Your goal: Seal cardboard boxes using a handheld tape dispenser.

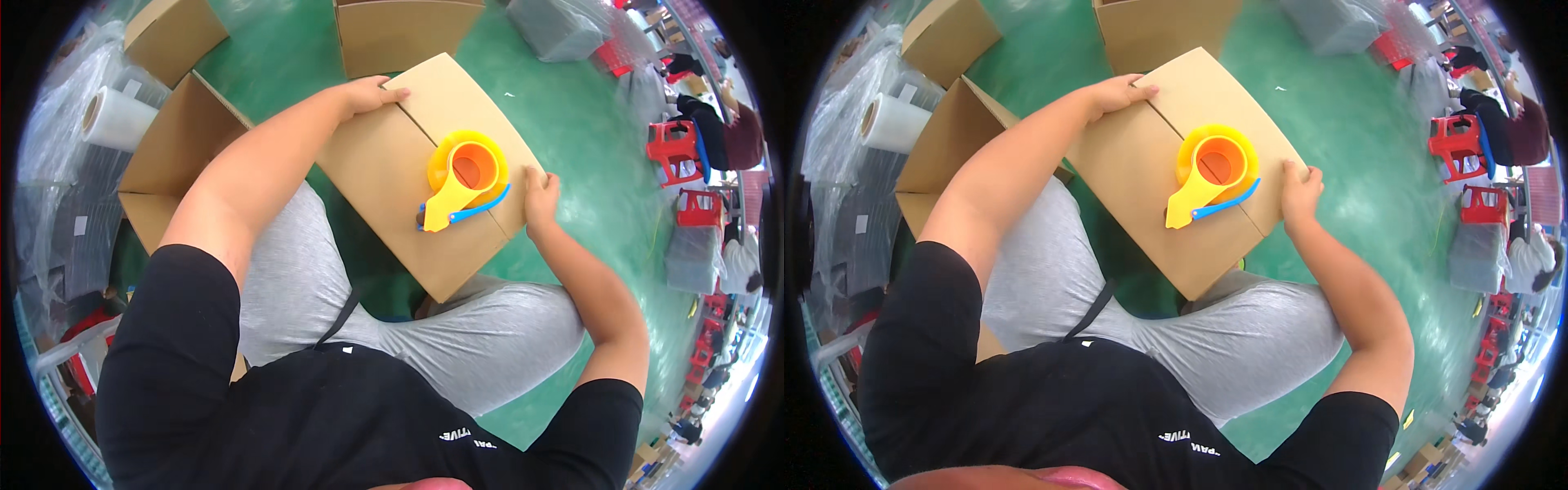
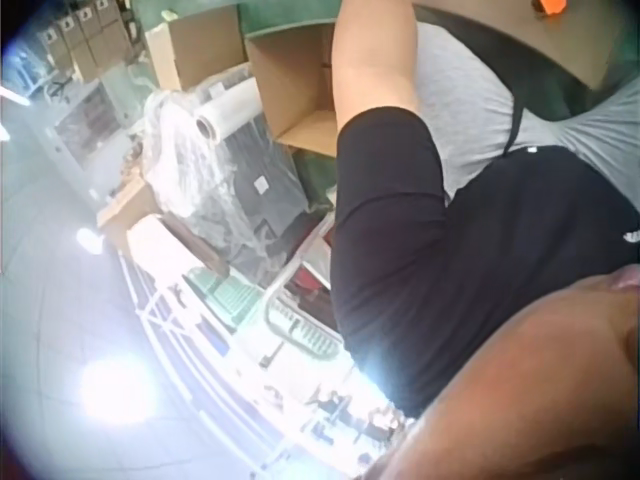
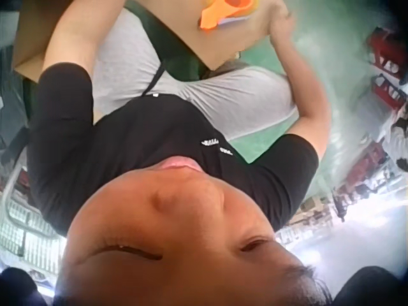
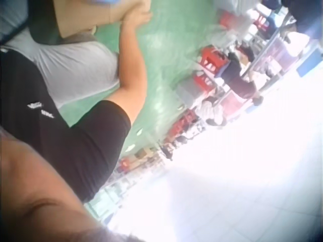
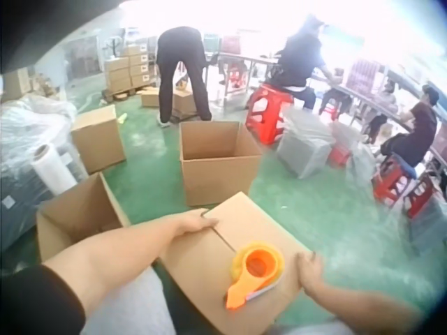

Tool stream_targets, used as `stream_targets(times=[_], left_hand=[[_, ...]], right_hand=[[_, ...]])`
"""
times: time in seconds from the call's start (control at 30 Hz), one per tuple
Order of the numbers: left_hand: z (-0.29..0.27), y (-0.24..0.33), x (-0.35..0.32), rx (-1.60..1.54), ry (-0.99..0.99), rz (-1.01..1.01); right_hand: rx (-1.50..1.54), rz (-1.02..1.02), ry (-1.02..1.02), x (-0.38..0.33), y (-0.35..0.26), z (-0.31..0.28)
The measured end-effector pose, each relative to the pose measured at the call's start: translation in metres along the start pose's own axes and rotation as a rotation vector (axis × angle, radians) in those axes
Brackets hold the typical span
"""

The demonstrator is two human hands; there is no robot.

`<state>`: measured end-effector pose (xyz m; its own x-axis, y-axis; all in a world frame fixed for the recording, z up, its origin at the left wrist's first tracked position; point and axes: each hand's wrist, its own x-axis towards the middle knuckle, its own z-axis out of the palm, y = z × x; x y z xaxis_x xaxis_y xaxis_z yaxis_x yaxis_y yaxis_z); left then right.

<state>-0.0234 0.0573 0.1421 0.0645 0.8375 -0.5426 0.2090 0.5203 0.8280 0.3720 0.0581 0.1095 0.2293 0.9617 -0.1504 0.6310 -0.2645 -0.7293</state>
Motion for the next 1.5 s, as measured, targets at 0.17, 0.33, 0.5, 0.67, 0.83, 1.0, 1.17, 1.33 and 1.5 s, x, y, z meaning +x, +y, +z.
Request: stream_targets(times=[0.17,0.33,0.5,0.67,0.83,1.0,1.17,1.33,1.5], left_hand=[[0.017,0.007,-0.021,-0.165,-0.010,-0.028],[0.047,0.001,-0.023,-0.389,0.164,0.023],[0.075,0.002,-0.020,-0.339,0.290,-0.059],[0.074,0.006,-0.020,-0.247,0.309,-0.043],[0.075,0.007,-0.023,-0.321,0.271,-0.051],[0.076,-0.004,-0.015,-0.623,0.317,-0.130],[0.056,-0.027,0.017,-0.475,0.241,0.034],[0.062,-0.021,0.016,-0.224,0.291,0.080],[0.047,-0.009,0.010,-0.197,0.117,-0.064]], right_hand=[[0.064,-0.297,0.078,0.070,-0.016,-0.001],[-0.291,-0.386,-0.068,0.127,-0.069,-0.001],[-0.733,-0.512,-0.259,0.168,-0.097,0.003],[-0.339,-0.692,-0.655,0.147,-0.156,0.081],[-0.482,-0.612,-0.645,0.140,-0.162,0.091],[-0.489,-0.614,-0.599,0.129,-0.155,0.093],[-0.565,-0.673,-0.534,0.118,-0.159,0.093],[-0.096,-0.649,-0.654,0.135,-0.131,0.065],[0.004,-0.329,-0.404,0.173,-0.051,-0.076]])
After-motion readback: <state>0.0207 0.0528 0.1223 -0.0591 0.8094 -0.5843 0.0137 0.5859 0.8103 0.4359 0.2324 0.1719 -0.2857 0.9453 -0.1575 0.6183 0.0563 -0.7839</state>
